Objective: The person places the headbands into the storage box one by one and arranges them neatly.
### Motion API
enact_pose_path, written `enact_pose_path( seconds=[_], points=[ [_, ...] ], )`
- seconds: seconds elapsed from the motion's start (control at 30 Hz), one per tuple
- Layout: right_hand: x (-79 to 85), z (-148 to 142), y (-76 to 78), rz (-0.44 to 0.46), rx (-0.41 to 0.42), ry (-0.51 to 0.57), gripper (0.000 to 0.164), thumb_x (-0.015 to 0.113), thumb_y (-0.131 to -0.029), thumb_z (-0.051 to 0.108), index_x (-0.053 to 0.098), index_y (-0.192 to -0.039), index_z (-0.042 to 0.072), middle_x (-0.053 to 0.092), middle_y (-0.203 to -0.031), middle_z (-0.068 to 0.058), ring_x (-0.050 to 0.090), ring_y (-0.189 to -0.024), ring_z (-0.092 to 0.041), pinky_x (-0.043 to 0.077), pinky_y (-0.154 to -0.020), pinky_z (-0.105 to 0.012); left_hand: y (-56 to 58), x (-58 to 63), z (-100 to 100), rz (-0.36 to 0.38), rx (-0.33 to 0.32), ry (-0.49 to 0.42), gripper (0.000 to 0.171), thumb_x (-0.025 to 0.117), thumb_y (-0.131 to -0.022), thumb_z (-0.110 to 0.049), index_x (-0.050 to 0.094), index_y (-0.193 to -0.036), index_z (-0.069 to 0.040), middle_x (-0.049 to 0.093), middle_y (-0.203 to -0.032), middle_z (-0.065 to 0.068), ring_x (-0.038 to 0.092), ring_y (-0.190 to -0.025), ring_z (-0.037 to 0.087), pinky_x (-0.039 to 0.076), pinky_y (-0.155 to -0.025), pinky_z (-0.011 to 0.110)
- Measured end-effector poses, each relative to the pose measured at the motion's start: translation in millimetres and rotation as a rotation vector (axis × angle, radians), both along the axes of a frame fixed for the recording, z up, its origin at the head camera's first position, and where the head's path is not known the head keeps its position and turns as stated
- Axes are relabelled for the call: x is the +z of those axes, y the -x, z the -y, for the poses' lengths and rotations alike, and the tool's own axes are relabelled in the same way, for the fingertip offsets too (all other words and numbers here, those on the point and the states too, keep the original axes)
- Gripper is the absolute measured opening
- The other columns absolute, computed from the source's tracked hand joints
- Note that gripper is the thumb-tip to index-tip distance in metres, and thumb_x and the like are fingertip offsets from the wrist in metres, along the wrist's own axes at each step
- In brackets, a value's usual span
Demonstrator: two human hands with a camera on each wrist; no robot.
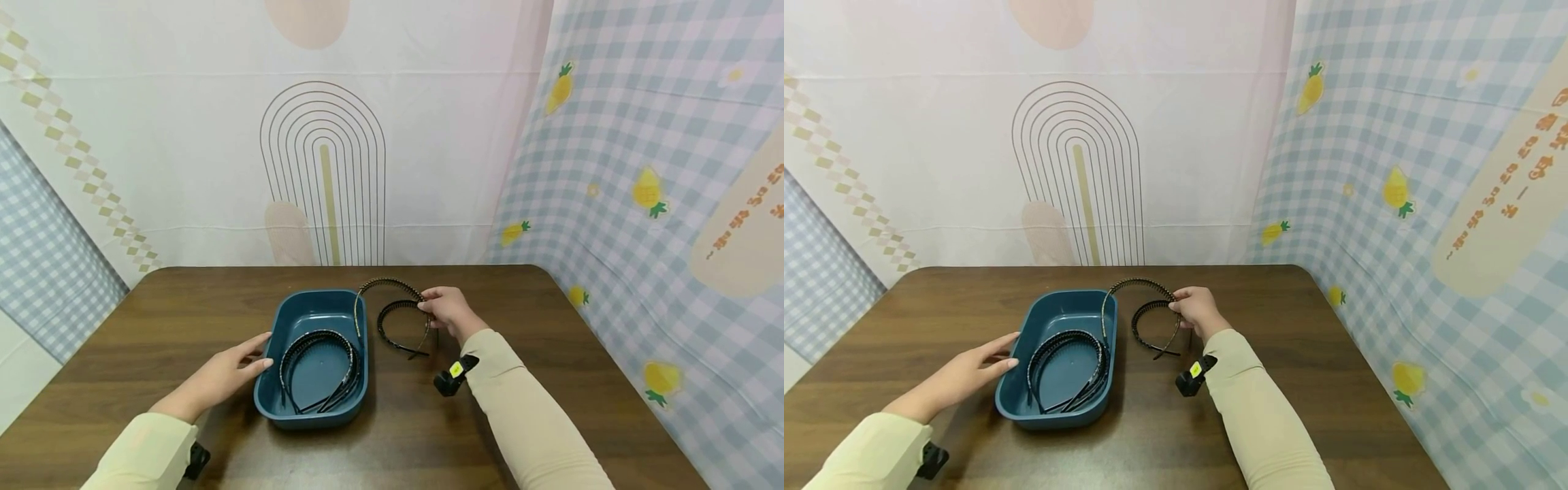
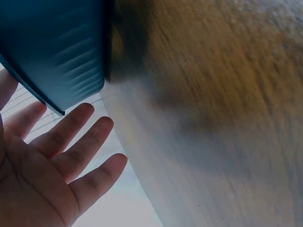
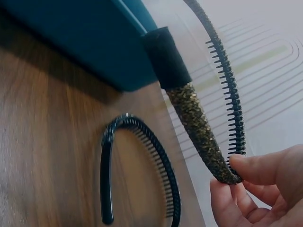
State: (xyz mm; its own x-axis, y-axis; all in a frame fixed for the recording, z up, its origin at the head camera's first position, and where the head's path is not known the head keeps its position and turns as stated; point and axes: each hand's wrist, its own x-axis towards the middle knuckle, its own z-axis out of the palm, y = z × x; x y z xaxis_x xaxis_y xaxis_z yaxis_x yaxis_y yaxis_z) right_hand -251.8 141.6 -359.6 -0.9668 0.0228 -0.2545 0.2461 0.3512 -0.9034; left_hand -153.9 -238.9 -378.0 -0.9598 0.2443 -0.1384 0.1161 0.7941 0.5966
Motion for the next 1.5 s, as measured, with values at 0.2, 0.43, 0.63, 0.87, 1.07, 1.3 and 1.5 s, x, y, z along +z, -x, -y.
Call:
enact_pose_path(
  seconds=[0.2,0.43,0.63,0.87,1.07,1.3,1.5],
  points=[
    [2.2,13,-2.3,-0.016,0.018,0.001,0.034,0.061,-0.094,0.005,0.060,-0.128,0.002,0.060,-0.123,-0.018,0.058,-0.095,-0.021,0.055,-0.068,-0.033,0.2,-0.4,0,-0.003,-0.005,-0.001,0.070,0.054,-0.097,-0.043,0.031,-0.150,-0.004,0.056,-0.129,0.025,0.055,-0.117,0.041,0.044,-0.094,0.059],
    [4.5,30,-5.7,-0.008,0.030,0.022,0.034,0.062,-0.093,0.005,0.061,-0.126,0.002,0.061,-0.122,-0.017,0.059,-0.102,-0.027,0.056,-0.069,-0.034,0.0,-0.4,0,0.002,0.002,-0.007,0.070,0.054,-0.098,-0.043,0.031,-0.150,-0.004,0.056,-0.129,0.025,0.055,-0.118,0.041,0.044,-0.095,0.059],
    [3.5,44,-6.1,-0.011,0.049,0.023,0.032,0.062,-0.093,0.005,0.062,-0.125,0.002,0.062,-0.119,-0.016,0.060,-0.101,-0.027,0.054,-0.062,-0.029,-0.2,-1.4,1,0.005,0.002,-0.006,0.070,0.054,-0.097,-0.044,0.031,-0.151,-0.004,0.056,-0.130,0.025,0.054,-0.118,0.041,0.043,-0.095,0.059],
    [4.7,56,-8.9,-0.032,0.063,-0.003,0.031,0.062,-0.093,0.005,0.062,-0.124,0.002,0.062,-0.119,-0.016,0.061,-0.101,-0.029,0.056,-0.071,-0.039,0.5,-2.6,1,0.002,0.004,-0.004,0.072,0.053,-0.097,-0.046,0.030,-0.151,-0.006,0.056,-0.130,0.024,0.054,-0.118,0.041,0.044,-0.095,0.059],
    [9.0,65,-12.8,-0.031,0.082,-0.015,0.029,0.062,-0.093,0.004,0.063,-0.122,0.000,0.063,-0.117,-0.017,0.060,-0.106,-0.034,0.056,-0.074,-0.041,0.2,-2.4,1,-0.011,0.001,0.001,0.071,0.054,-0.097,-0.046,0.031,-0.151,-0.005,0.056,-0.129,0.024,0.055,-0.118,0.041,0.044,-0.094,0.059],
    [9.7,75,-16.5,-0.033,0.095,-0.007,0.026,0.062,-0.093,0.002,0.063,-0.119,0.000,0.063,-0.114,-0.017,0.061,-0.106,-0.035,0.057,-0.073,-0.040,-0.2,-0.9,0,-0.008,-0.001,0.003,0.070,0.054,-0.097,-0.044,0.031,-0.151,-0.005,0.056,-0.129,0.024,0.055,-0.117,0.042,0.044,-0.095,0.060],
    [9.1,81,-18.6,-0.050,0.102,-0.029,0.028,0.063,-0.092,0.001,0.063,-0.120,-0.001,0.061,-0.121,-0.016,0.063,-0.101,-0.030,0.057,-0.071,-0.039,-1.2,-0.1,0,-0.013,-0.006,0.001,0.071,0.053,-0.097,-0.045,0.030,-0.151,-0.004,0.056,-0.130,0.025,0.054,-0.118,0.042,0.044,-0.095,0.060]
  ],
)
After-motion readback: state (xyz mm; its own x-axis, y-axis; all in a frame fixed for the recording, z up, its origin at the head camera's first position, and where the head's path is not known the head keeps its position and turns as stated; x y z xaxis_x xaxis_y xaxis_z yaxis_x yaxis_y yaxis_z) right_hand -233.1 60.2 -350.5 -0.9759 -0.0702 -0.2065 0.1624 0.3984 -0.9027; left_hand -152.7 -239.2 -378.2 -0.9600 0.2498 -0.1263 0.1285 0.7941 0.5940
